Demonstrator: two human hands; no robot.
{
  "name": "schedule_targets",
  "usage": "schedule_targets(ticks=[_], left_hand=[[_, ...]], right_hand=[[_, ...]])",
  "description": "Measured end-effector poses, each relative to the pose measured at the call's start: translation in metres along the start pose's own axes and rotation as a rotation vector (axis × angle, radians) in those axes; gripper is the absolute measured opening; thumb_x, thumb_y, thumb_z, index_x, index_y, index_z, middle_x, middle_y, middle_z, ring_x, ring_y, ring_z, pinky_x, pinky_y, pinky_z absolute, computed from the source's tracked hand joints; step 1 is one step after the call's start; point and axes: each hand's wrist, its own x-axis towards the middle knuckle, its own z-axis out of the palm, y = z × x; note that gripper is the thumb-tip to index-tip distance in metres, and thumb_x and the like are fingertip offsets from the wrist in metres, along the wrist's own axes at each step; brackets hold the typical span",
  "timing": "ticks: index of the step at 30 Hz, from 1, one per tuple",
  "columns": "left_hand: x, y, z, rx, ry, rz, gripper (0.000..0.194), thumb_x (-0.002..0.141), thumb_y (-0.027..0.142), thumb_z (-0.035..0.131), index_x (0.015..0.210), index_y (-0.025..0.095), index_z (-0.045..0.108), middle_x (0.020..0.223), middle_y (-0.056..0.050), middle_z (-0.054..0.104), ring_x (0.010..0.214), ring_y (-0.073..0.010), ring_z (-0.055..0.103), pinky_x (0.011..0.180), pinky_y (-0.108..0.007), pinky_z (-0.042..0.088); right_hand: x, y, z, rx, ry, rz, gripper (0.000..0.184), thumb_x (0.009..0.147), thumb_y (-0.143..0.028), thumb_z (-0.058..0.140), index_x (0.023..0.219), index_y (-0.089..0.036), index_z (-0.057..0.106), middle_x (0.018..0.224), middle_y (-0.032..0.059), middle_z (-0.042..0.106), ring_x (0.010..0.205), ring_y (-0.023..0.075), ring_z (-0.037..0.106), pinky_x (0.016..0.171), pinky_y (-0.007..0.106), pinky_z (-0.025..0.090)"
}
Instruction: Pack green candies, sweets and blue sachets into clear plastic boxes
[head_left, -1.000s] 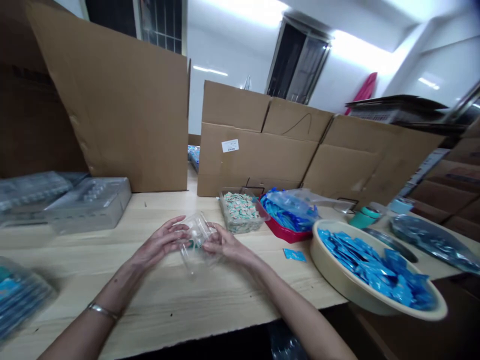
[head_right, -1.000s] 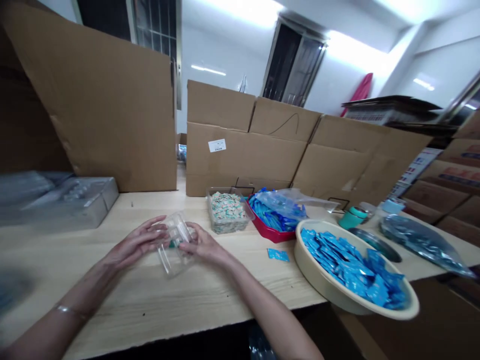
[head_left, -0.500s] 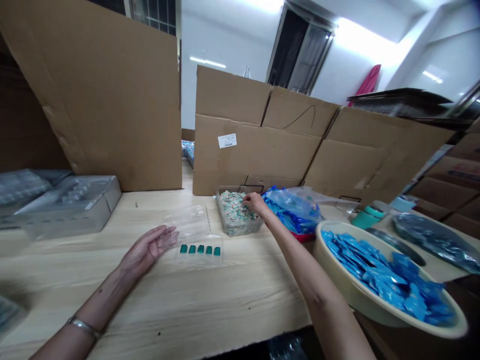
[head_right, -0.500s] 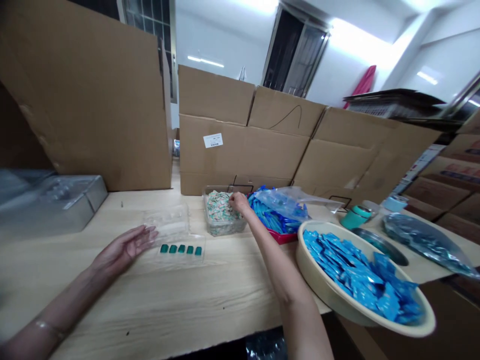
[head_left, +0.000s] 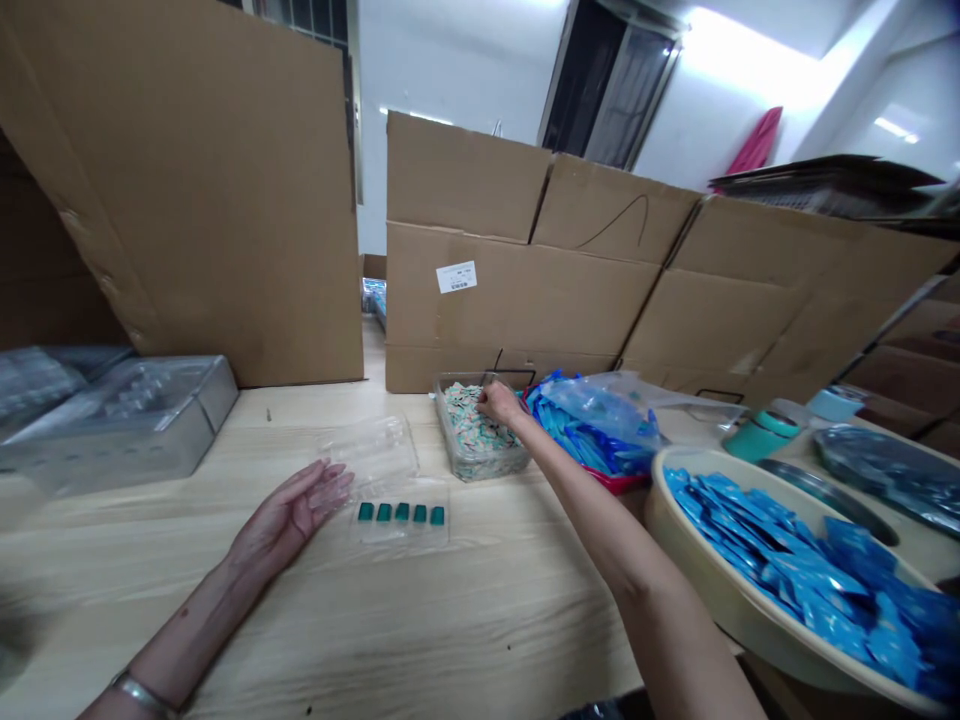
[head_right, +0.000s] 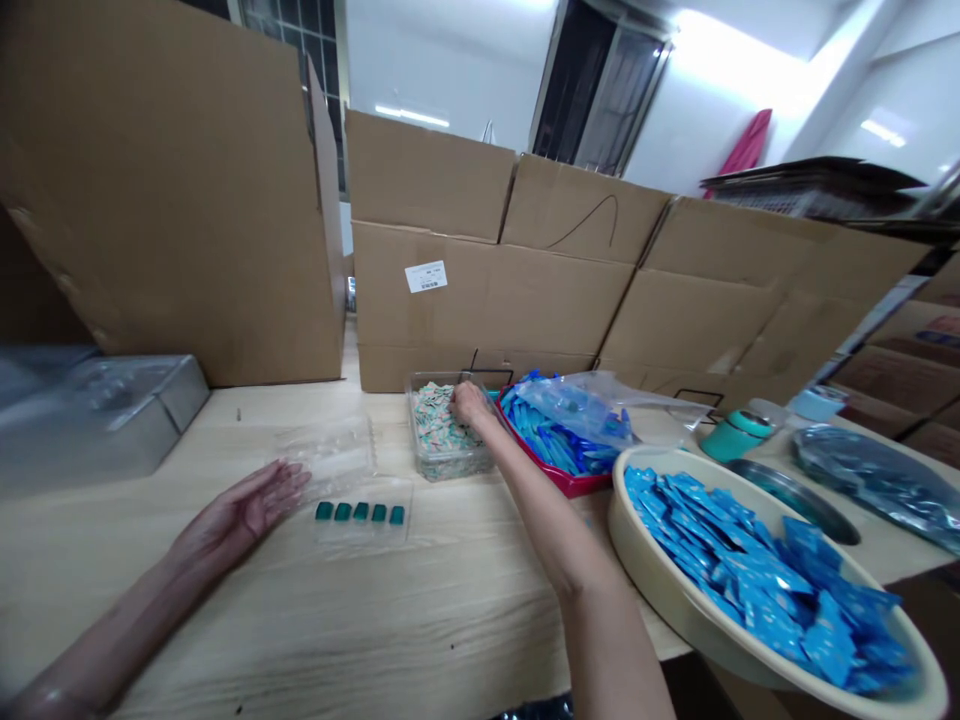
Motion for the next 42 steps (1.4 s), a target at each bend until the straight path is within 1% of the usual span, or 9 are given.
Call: schedule_targets(ticks=[4, 10, 18, 20, 24, 26, 30, 35, 42], left_hand=[[0.001, -0.003, 0.000, 0.023, -0.003, -0.010, 0.018, 0.076, 0.009, 0.064, 0.093, 0.015, 0.065, 0.096, -0.008, 0.072, 0.091, -0.0233, 0.069, 0.074, -0.033, 0.060], [0.002, -0.005, -0.003, 0.058, -0.035, 0.008, 0.021, 0.075, 0.010, 0.067, 0.095, 0.015, 0.066, 0.099, -0.009, 0.072, 0.094, -0.0243, 0.068, 0.074, -0.033, 0.060], [0.000, -0.005, -0.002, 0.059, -0.055, 0.017, 0.023, 0.074, 0.011, 0.067, 0.096, 0.017, 0.065, 0.097, -0.007, 0.072, 0.093, -0.0239, 0.068, 0.074, -0.033, 0.060], [0.000, -0.005, -0.002, 0.063, -0.061, 0.018, 0.022, 0.075, 0.012, 0.067, 0.096, 0.017, 0.065, 0.098, -0.007, 0.072, 0.094, -0.0235, 0.068, 0.074, -0.032, 0.060], [0.001, -0.004, -0.003, 0.053, -0.063, 0.016, 0.020, 0.074, 0.013, 0.068, 0.094, 0.017, 0.066, 0.097, -0.006, 0.072, 0.094, -0.0228, 0.068, 0.075, -0.032, 0.059], [0.000, -0.004, -0.004, 0.043, -0.068, 0.015, 0.020, 0.075, 0.013, 0.068, 0.095, 0.017, 0.066, 0.097, -0.007, 0.072, 0.095, -0.0228, 0.068, 0.076, -0.033, 0.059], [-0.001, -0.004, -0.003, 0.034, -0.064, 0.015, 0.021, 0.074, 0.012, 0.068, 0.095, 0.016, 0.066, 0.096, -0.007, 0.072, 0.093, -0.0234, 0.068, 0.077, -0.034, 0.059], [-0.001, -0.003, -0.002, 0.023, -0.071, 0.007, 0.020, 0.075, 0.012, 0.067, 0.094, 0.016, 0.066, 0.097, -0.007, 0.072, 0.093, -0.0233, 0.068, 0.077, -0.035, 0.059], [-0.002, -0.004, -0.003, 0.060, -0.092, 0.029, 0.021, 0.076, 0.013, 0.067, 0.097, 0.016, 0.065, 0.100, -0.007, 0.071, 0.094, -0.0228, 0.068, 0.079, -0.033, 0.058]], right_hand=[[0.000, 0.002, 0.002, 0.006, -0.015, 0.022, 0.019, 0.073, -0.024, 0.064, 0.086, -0.013, 0.073, 0.089, 0.0110, 0.070, 0.086, 0.0183, 0.063, 0.070, 0.020, 0.042], [0.001, 0.002, 0.005, 0.019, -0.003, 0.056, 0.020, 0.072, -0.023, 0.064, 0.087, -0.012, 0.072, 0.093, 0.0130, 0.070, 0.088, 0.0200, 0.063, 0.071, 0.021, 0.042], [-0.003, -0.005, 0.002, 0.103, 0.028, 0.049, 0.015, 0.071, -0.013, 0.059, 0.078, -0.013, 0.073, 0.082, 0.0093, 0.072, 0.078, 0.0168, 0.064, 0.067, 0.019, 0.042], [-0.004, -0.003, 0.001, 0.130, 0.053, 0.045, 0.017, 0.073, -0.013, 0.058, 0.082, -0.014, 0.072, 0.084, 0.0082, 0.072, 0.080, 0.0163, 0.064, 0.069, 0.019, 0.042], [-0.001, 0.005, 0.001, 0.191, 0.099, 0.038, 0.026, 0.076, -0.015, 0.055, 0.097, -0.015, 0.070, 0.094, 0.0072, 0.071, 0.088, 0.0159, 0.063, 0.075, 0.020, 0.043], [0.001, 0.010, 0.003, 0.217, 0.098, 0.027, 0.026, 0.077, -0.015, 0.053, 0.097, -0.016, 0.070, 0.094, 0.0063, 0.071, 0.087, 0.0153, 0.064, 0.074, 0.019, 0.044], [0.004, 0.015, 0.006, 0.240, 0.087, 0.013, 0.026, 0.077, -0.017, 0.052, 0.096, -0.013, 0.071, 0.086, 0.0050, 0.072, 0.078, 0.0141, 0.064, 0.070, 0.019, 0.045], [0.003, 0.016, 0.005, 0.191, 0.073, -0.015, 0.024, 0.071, -0.014, 0.058, 0.091, -0.011, 0.071, 0.083, 0.0059, 0.071, 0.074, 0.0135, 0.063, 0.067, 0.018, 0.043], [-0.004, 0.001, 0.003, 0.032, 0.048, -0.092, 0.022, 0.073, -0.009, 0.051, 0.086, -0.014, 0.068, 0.088, 0.0080, 0.070, 0.082, 0.0162, 0.060, 0.071, 0.020, 0.040]])
